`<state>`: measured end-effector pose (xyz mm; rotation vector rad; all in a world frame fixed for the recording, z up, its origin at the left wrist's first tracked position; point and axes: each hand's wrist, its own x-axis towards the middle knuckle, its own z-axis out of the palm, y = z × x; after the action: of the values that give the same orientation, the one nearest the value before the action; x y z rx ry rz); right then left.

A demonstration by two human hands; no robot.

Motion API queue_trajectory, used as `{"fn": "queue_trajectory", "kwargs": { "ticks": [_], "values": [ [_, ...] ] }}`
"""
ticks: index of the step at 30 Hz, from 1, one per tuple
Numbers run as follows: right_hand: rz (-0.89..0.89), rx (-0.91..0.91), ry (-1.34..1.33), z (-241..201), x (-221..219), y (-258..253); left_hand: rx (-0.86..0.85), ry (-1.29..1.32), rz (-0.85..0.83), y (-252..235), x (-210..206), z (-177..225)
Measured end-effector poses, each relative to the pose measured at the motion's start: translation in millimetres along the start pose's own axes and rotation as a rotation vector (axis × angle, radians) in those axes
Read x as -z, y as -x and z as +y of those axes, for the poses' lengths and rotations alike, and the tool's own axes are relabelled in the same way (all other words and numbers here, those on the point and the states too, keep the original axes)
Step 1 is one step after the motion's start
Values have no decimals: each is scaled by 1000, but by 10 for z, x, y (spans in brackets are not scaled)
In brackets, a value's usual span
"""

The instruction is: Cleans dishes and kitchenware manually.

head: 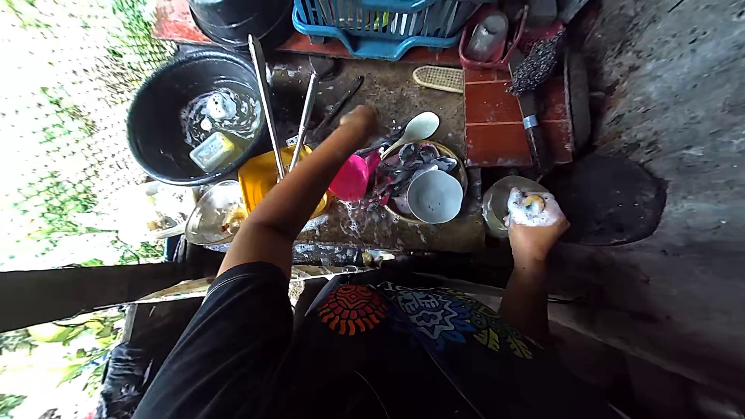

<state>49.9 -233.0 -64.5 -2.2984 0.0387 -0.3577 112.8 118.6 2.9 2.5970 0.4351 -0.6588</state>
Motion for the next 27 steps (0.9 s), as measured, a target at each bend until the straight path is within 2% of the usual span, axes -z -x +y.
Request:
{"fn": "queue_trajectory", "kwargs": {
  "ticks": [3,6,11,14,16,18,20,22,24,27],
  "values": [
    [26,-5,-26,-33,-7,46,-134,-30,-114,-144,-88,152],
    [77,-19,-43,-15,38,91,-85,-167,-235,-100,-23,373],
    [159,17,-80,190,103,153,-37,-16,-207,-512,-127,102],
    [136,0,-84,166,125,137,-253,-204,-164,-450,-183,-1],
    [102,-10,-112,121,108,123,-341,-212,-146,-517,-258,-83],
    [99,-18,-167,67,91,116,-285,-158,-141,-462,-243,-70],
    [124,-16,-256,-23,66,97,-99,-57,-165,-228,-68,86],
    [143,-38,-388,-148,15,63,-15,68,-94,-47,88,186],
    [105,-36,-533,-339,-55,24,-102,139,-8,8,164,213],
    [24,67,-771,-805,-244,-59,-376,195,85,158,142,337]
  ]
}}
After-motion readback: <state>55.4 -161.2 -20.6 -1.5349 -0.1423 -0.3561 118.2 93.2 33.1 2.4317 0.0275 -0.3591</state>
